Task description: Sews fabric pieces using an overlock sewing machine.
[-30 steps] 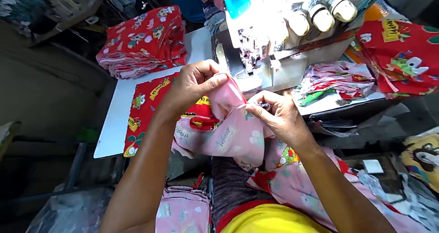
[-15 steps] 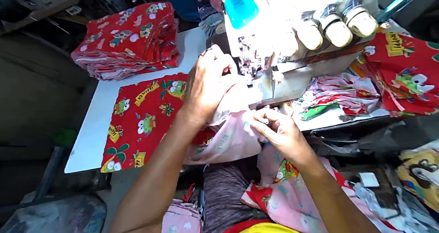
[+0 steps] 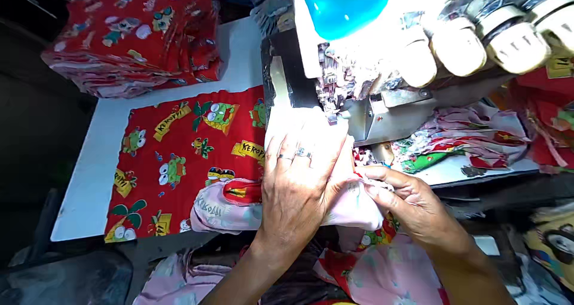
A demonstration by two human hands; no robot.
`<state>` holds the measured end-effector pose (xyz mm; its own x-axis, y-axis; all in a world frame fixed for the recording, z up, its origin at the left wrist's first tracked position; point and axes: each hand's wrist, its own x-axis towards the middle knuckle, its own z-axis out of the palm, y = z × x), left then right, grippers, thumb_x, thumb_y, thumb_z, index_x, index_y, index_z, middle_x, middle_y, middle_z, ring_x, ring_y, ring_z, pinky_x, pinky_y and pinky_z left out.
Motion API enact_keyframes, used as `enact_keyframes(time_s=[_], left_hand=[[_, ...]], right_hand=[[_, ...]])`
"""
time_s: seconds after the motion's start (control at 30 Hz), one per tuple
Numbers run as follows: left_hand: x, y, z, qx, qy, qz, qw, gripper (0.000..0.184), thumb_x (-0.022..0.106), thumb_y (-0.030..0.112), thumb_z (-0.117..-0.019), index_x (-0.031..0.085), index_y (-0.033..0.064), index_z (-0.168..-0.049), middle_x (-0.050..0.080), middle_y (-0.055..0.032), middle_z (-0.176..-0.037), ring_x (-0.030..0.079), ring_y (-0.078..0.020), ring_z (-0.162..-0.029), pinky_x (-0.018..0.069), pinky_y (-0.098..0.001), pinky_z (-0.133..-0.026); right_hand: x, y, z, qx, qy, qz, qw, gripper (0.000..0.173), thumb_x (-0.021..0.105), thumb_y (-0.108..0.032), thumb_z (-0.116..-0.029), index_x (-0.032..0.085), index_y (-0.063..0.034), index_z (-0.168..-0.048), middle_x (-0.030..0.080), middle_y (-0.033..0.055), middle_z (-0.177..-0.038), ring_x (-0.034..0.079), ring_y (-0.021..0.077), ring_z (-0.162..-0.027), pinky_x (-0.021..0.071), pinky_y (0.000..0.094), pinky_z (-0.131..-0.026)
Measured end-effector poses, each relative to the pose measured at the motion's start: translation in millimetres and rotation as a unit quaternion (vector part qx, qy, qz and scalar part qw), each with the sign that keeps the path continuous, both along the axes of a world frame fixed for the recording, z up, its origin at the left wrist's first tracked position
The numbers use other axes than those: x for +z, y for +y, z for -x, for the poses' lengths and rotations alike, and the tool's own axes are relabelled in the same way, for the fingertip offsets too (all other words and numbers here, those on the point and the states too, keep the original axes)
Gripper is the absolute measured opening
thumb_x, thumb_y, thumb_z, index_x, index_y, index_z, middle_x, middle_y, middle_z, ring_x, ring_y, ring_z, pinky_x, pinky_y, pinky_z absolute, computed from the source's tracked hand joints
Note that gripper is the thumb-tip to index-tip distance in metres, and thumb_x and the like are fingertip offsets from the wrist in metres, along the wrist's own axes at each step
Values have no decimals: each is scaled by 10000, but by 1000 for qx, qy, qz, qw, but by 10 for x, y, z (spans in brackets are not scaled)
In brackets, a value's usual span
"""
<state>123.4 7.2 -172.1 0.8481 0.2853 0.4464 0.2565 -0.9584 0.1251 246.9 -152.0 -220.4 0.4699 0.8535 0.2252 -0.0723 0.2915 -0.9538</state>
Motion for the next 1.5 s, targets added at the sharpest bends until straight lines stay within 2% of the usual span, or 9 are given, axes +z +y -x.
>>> enact_keyframes(time_s=[0.17, 0.33, 0.47, 0.57, 0.7, 0.87, 1.0, 1.2, 1.5], left_hand=[[154, 243, -132, -28, -40, 115, 992, 498, 436, 354, -1080, 541, 23, -1438, 599, -141, -1433, 520, -233, -1383, 357, -422, -1176], [366, 768, -519, -23, 4, 151, 988, 324, 445, 154, -1054, 443, 2, -1340, 658, -127, -980, 656, -177, -874, 531, -338, -764], [336, 909, -540, -7, -90, 188, 978, 546, 539, 252, -1043, 382, -62, -1462, 527, -286, -1415, 562, -317, -1295, 460, -444, -1071], [237, 486, 150, 17, -11, 276, 961, 1052, 771, 414, -879, 116, 114, -1646, 390, -187, -1599, 532, -320, -1349, 496, -520, -1039], [112, 616, 1316, 56, 91, 204, 973, 610, 731, 257, -907, 547, 79, -1461, 719, -237, -1030, 711, -426, -857, 541, -665, -710], [545, 1457, 2179, 187, 100, -8, 977, 567, 494, 365, -1054, 405, 141, -1568, 479, -239, -1492, 464, -490, -1352, 363, -709, -1066], [477, 760, 1764, 108, 64, 72, 989, 513, 500, 357, -1077, 478, 75, -1505, 457, -197, -1541, 437, -376, -1425, 344, -563, -1165], [-279, -300, 1243, -71, -38, 264, 961, 245, 601, 152, -1029, 720, -26, -1150, 728, -141, -1125, 704, -152, -992, 568, -319, -904], [-774, -808, 802, -32, -72, 433, 898, 346, 720, 129, -951, 634, 42, -1275, 689, -59, -1131, 693, -85, -941, 591, -235, -783]], right_hand=[[84, 42, 36, -52, -23, 12, 998, 253, 551, -68, -1032, 660, 24, -1241, 727, -11, -1078, 675, -9, -933, 567, 161, -853], [153, 162, 20, -98, -84, 52, 990, 201, 599, -121, -1017, 675, -53, -1190, 719, -54, -923, 660, -39, -793, 557, 128, -736], [167, 158, 54, -116, -84, 69, 987, 181, 650, -112, -980, 692, -71, -1151, 720, -39, -893, 663, -10, -757, 560, 143, -704], [86, 44, 145, -109, -58, 82, 989, 155, 682, -116, -963, 711, -47, -1098, 729, -6, -928, 691, 22, -811, 588, 171, -738], [-36, -56, 280, -108, -68, 105, 986, 113, 665, -148, -977, 703, -53, -1027, 699, -23, -939, 655, -9, -801, 562, 157, -734], [-13, 40, 488, -118, -96, 89, 984, 135, 593, -152, -1034, 616, -61, -1131, 659, -6, -836, 599, 10, -677, 498, 173, -605], [-101, -115, 642, -89, -49, 78, 992, 251, 643, -64, -994, 564, -45, -1231, 704, 65, -984, 690, 67, -795, 582, 200, -697], [-349, -415, 753, -99, -29, 121, 987, 134, 661, -66, -977, 638, -39, -1106, 686, 35, -894, 648, 39, -722, 557, 178, -642], [-395, -502, 816, -113, 6, 121, 986, 142, 712, -57, -936, 603, -78, -1025, 679, 24, -887, 659, 47, -737, 562, 180, -634]])
